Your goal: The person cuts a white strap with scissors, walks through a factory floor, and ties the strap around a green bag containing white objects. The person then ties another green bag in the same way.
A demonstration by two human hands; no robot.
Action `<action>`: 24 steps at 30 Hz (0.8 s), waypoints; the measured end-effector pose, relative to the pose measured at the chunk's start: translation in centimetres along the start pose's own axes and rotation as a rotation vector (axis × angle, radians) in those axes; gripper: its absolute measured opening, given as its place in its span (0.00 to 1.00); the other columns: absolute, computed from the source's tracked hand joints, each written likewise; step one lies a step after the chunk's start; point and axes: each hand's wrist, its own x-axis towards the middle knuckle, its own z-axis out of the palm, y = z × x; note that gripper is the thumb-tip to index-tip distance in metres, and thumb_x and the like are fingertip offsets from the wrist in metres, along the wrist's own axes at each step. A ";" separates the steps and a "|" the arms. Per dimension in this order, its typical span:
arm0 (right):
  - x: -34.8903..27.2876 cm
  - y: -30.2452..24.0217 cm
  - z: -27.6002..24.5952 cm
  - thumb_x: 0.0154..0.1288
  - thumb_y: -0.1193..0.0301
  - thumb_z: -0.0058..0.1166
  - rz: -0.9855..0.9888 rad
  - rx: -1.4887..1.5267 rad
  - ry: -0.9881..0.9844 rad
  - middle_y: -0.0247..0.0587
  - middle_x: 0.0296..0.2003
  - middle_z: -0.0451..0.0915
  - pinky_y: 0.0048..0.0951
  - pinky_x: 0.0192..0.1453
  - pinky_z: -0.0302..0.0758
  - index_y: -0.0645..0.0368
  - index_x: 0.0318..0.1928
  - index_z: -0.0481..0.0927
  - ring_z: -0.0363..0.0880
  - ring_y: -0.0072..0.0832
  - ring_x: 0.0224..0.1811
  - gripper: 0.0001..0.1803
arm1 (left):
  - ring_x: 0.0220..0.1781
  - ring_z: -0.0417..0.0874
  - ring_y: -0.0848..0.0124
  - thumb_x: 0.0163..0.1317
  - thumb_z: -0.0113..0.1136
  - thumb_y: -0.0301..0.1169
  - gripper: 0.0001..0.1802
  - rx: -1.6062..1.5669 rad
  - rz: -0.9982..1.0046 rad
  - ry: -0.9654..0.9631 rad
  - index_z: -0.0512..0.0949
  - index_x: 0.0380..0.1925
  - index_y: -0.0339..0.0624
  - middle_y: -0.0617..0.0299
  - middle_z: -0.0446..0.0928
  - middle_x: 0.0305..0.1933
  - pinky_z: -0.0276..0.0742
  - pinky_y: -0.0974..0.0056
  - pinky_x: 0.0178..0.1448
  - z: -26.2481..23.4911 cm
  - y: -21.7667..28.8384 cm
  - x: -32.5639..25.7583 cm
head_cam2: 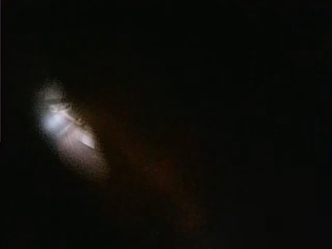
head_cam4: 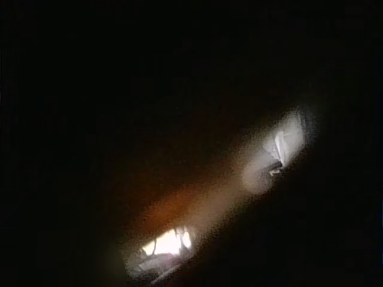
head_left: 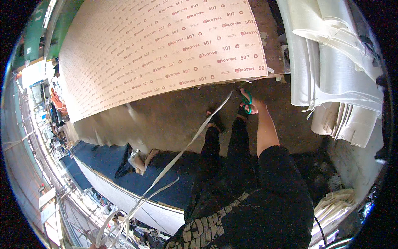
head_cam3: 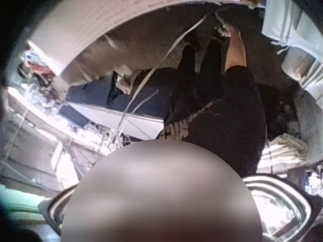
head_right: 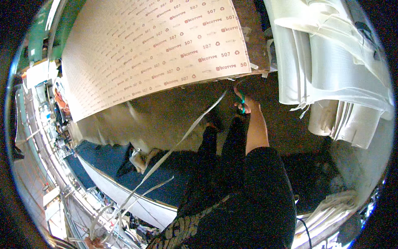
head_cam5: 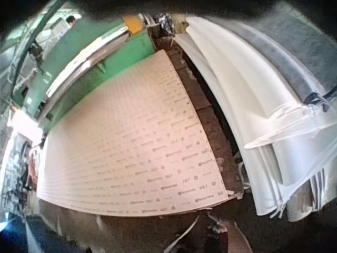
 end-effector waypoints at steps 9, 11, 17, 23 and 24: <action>-4.7 2.8 1.6 0.63 0.35 0.50 -0.285 -0.163 0.127 0.33 0.20 0.77 0.29 0.18 0.69 0.55 0.45 0.81 0.68 0.24 0.12 0.34 | 0.38 0.74 0.71 0.64 0.56 0.36 0.12 0.025 -0.182 -0.049 0.71 0.43 0.43 0.61 0.73 0.37 0.73 0.64 0.37 1.1 -5.4 -0.3; -8.1 3.4 2.1 0.66 0.36 0.47 -0.392 -0.192 0.110 0.33 0.19 0.76 0.29 0.20 0.70 0.56 0.40 0.81 0.71 0.24 0.15 0.33 | 0.37 0.74 0.71 0.64 0.56 0.35 0.10 0.026 -0.242 -0.083 0.71 0.41 0.44 0.62 0.73 0.36 0.73 0.64 0.36 1.9 -8.3 -0.3; -29.1 -1.7 1.5 0.67 0.40 0.49 -0.302 -1.105 -0.039 0.38 0.16 0.76 0.33 0.24 0.72 0.61 0.28 0.82 0.77 0.28 0.19 0.33 | 0.31 0.72 0.73 0.64 0.55 0.34 0.07 0.108 -0.492 -0.554 0.72 0.39 0.47 0.63 0.74 0.33 0.70 0.66 0.32 12.2 -20.5 -1.5; -50.7 -6.6 -0.1 0.66 0.40 0.53 -0.392 -0.774 0.114 0.34 0.13 0.74 0.26 0.19 0.69 0.63 0.29 0.83 0.73 0.22 0.14 0.34 | 0.33 0.76 0.69 0.69 0.55 0.41 0.12 -0.083 -0.844 -1.244 0.76 0.45 0.48 0.61 0.80 0.38 0.73 0.63 0.38 31.1 -32.9 -7.9; -51.9 -6.6 -0.3 0.66 0.41 0.54 -0.465 -0.588 0.165 0.34 0.13 0.74 0.26 0.18 0.67 0.63 0.30 0.83 0.73 0.22 0.14 0.33 | 0.35 0.78 0.69 0.69 0.54 0.42 0.13 -0.126 -0.810 -1.361 0.77 0.44 0.46 0.61 0.81 0.38 0.74 0.63 0.39 33.6 -34.0 -9.1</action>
